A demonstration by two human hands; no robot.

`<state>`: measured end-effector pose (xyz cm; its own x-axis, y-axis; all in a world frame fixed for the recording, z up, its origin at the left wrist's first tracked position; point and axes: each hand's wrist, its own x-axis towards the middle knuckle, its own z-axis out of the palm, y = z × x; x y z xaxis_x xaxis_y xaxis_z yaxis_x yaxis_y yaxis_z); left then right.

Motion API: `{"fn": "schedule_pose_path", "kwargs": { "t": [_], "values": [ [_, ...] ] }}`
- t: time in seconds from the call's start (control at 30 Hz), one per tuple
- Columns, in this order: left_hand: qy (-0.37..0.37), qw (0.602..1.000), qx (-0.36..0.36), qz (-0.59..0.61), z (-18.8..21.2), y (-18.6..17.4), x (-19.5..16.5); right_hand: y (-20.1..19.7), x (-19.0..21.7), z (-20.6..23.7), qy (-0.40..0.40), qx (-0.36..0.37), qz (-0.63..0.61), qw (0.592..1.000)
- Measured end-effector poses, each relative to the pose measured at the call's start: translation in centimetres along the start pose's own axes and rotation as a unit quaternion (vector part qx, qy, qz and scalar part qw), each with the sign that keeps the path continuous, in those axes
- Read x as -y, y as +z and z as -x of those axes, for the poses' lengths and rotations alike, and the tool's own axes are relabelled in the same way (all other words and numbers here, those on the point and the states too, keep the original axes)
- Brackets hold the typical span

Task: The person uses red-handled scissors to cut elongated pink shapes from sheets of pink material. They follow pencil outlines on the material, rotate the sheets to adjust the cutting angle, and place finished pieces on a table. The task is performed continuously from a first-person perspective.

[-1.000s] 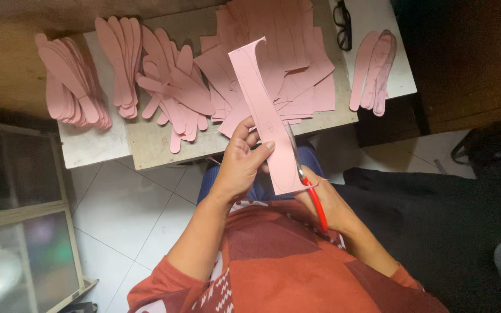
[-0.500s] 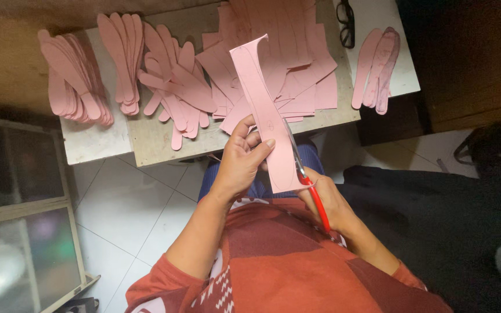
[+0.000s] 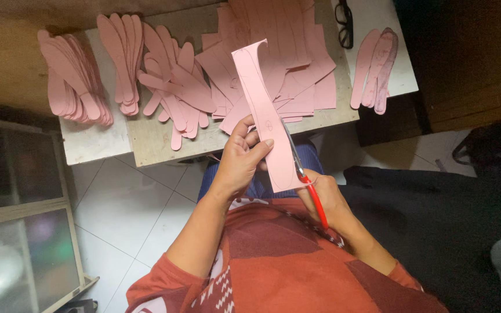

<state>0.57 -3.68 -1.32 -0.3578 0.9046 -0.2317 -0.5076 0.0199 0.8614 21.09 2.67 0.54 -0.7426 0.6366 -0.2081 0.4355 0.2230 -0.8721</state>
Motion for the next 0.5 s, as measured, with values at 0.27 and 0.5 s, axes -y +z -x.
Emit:
{"fn": "schedule_pose_path", "kwargs": {
  "t": [0.27, 0.5],
  "values": [
    [0.047, 0.998, -0.031, -0.02, -0.7, 0.1, -0.6, -0.1, -2.2, 0.1, -0.015, 0.029, 0.003, 0.999],
    [0.016, 1.0, 0.02, 0.003, 0.6, 1.2, -0.1, -0.7, -0.4, -0.5, -0.039, 0.05, -0.087, 0.994]
  ]
}}
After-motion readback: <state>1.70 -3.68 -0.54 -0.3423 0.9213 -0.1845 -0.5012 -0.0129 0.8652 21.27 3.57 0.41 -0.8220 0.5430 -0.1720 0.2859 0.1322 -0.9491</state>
